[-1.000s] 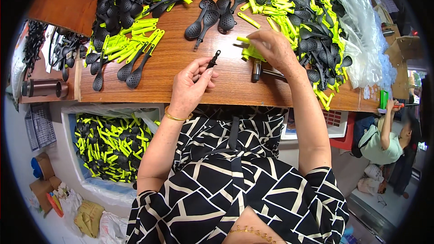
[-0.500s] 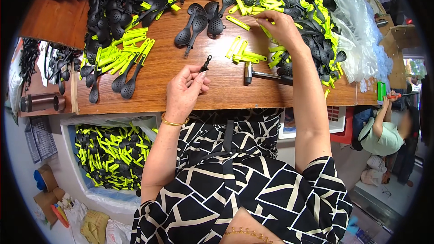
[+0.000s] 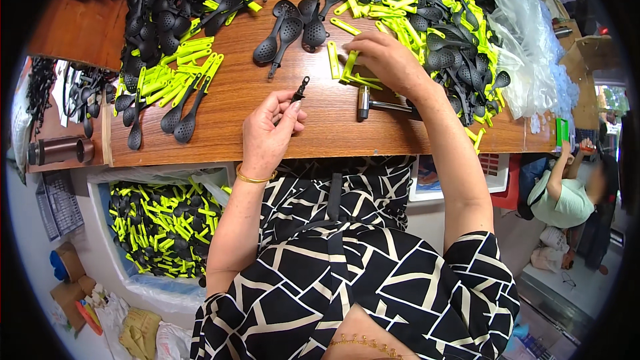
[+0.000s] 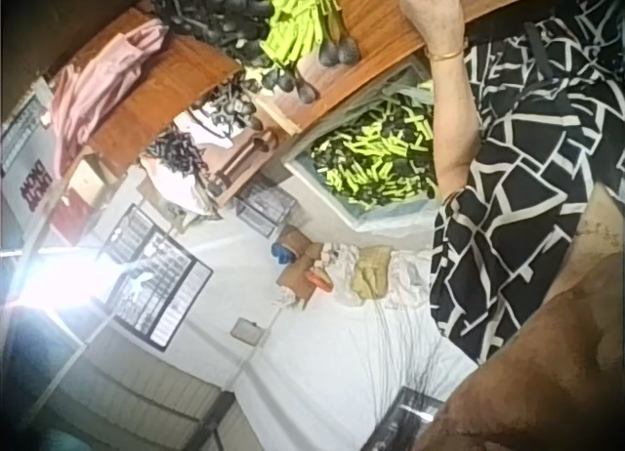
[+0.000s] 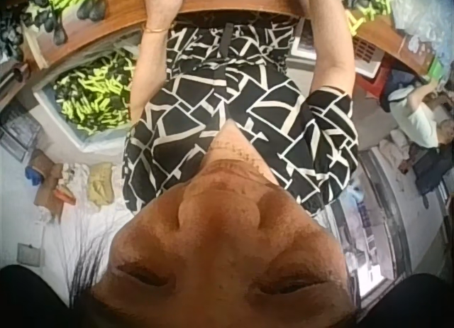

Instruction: The person assembles kitchen utensils by inserting a neon green plastic handle into a black perforated spoon head. Using a small hammer, the person taps the handle to secure it into the spoon head. The completed utensils are placed on the table, while the person continues to pick up new parts from piles of loose components.

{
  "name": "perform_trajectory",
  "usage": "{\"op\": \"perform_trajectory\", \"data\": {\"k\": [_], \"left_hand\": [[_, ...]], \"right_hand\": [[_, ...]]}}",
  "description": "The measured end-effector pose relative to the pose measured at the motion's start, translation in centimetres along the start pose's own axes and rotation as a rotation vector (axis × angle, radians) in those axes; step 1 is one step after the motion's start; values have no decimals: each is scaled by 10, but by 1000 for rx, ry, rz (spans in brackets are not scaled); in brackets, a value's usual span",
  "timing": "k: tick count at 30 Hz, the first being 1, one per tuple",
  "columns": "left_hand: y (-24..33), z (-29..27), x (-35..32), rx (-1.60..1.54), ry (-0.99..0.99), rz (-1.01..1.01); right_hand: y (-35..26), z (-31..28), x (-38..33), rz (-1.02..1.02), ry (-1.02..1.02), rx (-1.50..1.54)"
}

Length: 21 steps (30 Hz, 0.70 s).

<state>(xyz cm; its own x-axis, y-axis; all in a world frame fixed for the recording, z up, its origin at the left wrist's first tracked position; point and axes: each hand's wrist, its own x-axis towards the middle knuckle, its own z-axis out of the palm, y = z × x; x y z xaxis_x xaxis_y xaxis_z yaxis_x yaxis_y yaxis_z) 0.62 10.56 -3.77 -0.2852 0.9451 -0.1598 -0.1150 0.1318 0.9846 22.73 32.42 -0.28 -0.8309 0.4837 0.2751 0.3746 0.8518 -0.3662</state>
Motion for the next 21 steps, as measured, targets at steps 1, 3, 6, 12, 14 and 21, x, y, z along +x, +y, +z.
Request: {"op": "perform_trajectory", "data": {"k": [1, 3, 6, 12, 14, 21], "left_hand": [[0, 0, 0, -1, 8, 7], [-2, 0, 0, 3, 23, 10], [-2, 0, -1, 22, 21, 0], [4, -3, -2, -4, -44, -39], [4, -3, -3, -19, -70, -67], [9, 1, -10, 61, -49, -13]], "right_hand": [[3, 2, -4, 95, 45, 87], [1, -10, -16, 86, -16, 49], [-10, -19, -29, 65, -99, -31], [-18, -5, -36, 153, -65, -120], [-19, -5, -32, 151, -72, -97], [-12, -8, -19, 170, -233, -58]]}}
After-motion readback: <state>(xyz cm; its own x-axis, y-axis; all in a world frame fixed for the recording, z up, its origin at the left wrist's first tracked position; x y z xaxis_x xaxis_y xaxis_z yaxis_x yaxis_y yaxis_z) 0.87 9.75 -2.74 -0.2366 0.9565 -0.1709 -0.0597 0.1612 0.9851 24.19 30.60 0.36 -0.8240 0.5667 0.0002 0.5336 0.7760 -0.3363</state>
